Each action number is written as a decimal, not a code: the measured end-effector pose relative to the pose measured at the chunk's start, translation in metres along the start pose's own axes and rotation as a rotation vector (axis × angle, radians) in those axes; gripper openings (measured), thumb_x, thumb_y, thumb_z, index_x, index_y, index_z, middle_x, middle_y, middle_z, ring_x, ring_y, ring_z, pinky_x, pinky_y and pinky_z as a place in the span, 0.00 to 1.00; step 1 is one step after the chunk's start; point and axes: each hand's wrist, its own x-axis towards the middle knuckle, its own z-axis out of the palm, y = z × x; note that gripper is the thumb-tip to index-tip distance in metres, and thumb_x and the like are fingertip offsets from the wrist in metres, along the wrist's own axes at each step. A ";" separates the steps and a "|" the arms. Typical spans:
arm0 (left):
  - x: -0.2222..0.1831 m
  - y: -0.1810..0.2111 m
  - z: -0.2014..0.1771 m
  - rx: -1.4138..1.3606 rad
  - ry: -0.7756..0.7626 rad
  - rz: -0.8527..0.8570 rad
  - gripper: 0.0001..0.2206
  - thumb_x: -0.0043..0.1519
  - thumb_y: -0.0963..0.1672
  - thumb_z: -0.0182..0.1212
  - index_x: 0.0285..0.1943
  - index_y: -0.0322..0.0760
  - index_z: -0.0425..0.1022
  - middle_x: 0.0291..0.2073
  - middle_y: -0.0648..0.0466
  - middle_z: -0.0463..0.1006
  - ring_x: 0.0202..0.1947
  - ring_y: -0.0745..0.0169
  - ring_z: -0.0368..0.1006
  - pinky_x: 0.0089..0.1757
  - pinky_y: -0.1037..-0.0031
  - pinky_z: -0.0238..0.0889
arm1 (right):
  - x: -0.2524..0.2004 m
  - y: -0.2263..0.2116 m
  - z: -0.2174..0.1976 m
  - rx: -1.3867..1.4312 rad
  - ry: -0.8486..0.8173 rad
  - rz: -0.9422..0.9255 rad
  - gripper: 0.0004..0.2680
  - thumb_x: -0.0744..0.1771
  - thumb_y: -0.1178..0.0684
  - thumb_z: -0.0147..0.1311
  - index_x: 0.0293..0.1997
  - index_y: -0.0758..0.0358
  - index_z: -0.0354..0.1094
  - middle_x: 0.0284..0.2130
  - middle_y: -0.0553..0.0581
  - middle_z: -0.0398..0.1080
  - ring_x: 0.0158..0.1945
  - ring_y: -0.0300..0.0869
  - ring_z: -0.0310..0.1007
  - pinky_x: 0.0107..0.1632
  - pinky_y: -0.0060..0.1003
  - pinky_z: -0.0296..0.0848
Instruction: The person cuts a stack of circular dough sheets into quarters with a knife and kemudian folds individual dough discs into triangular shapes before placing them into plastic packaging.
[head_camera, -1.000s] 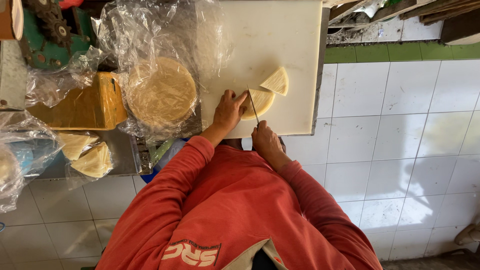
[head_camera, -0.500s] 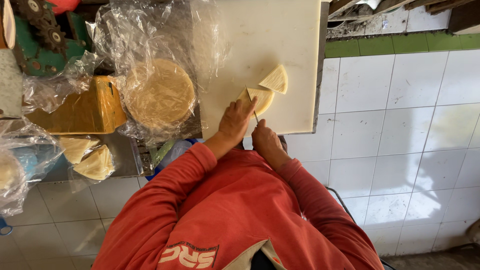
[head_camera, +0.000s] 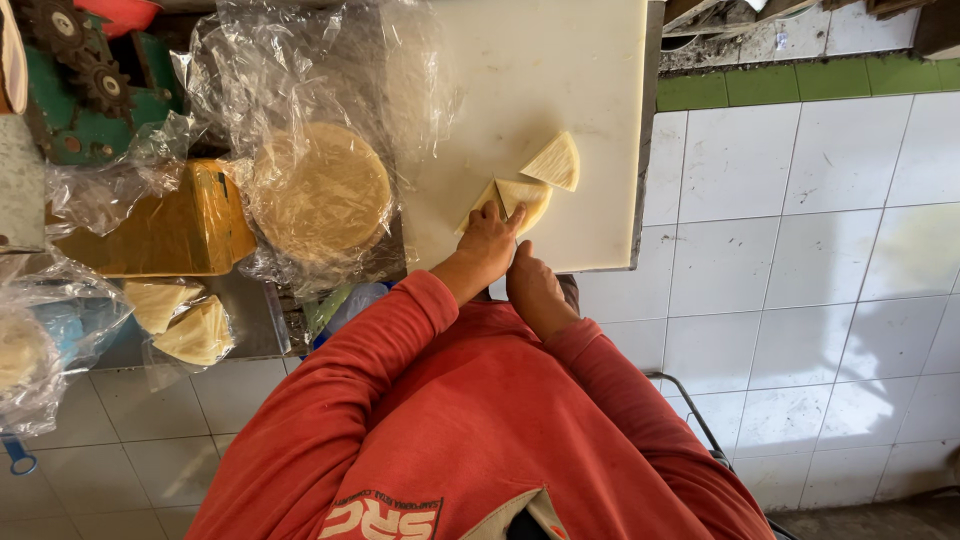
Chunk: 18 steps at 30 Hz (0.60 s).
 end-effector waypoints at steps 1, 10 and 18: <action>0.003 -0.002 0.001 -0.002 -0.008 0.000 0.36 0.61 0.40 0.57 0.80 0.45 0.46 0.56 0.30 0.60 0.48 0.32 0.65 0.52 0.53 0.65 | 0.001 0.000 0.000 0.004 0.000 -0.003 0.06 0.69 0.59 0.46 0.44 0.70 0.53 0.30 0.78 0.73 0.36 0.68 0.77 0.38 0.57 0.77; 0.010 -0.003 0.007 -0.026 -0.030 0.000 0.36 0.61 0.42 0.59 0.79 0.44 0.48 0.56 0.29 0.61 0.49 0.30 0.65 0.51 0.52 0.65 | 0.013 -0.008 -0.001 0.029 -0.079 0.111 0.09 0.69 0.56 0.47 0.49 0.68 0.52 0.35 0.78 0.73 0.43 0.67 0.76 0.43 0.58 0.75; 0.014 -0.007 0.025 0.022 0.008 0.027 0.34 0.64 0.42 0.57 0.80 0.44 0.48 0.54 0.27 0.62 0.48 0.30 0.66 0.51 0.51 0.65 | 0.008 0.011 0.014 -0.004 0.015 -0.039 0.08 0.68 0.60 0.46 0.48 0.71 0.53 0.31 0.78 0.74 0.38 0.66 0.78 0.40 0.55 0.78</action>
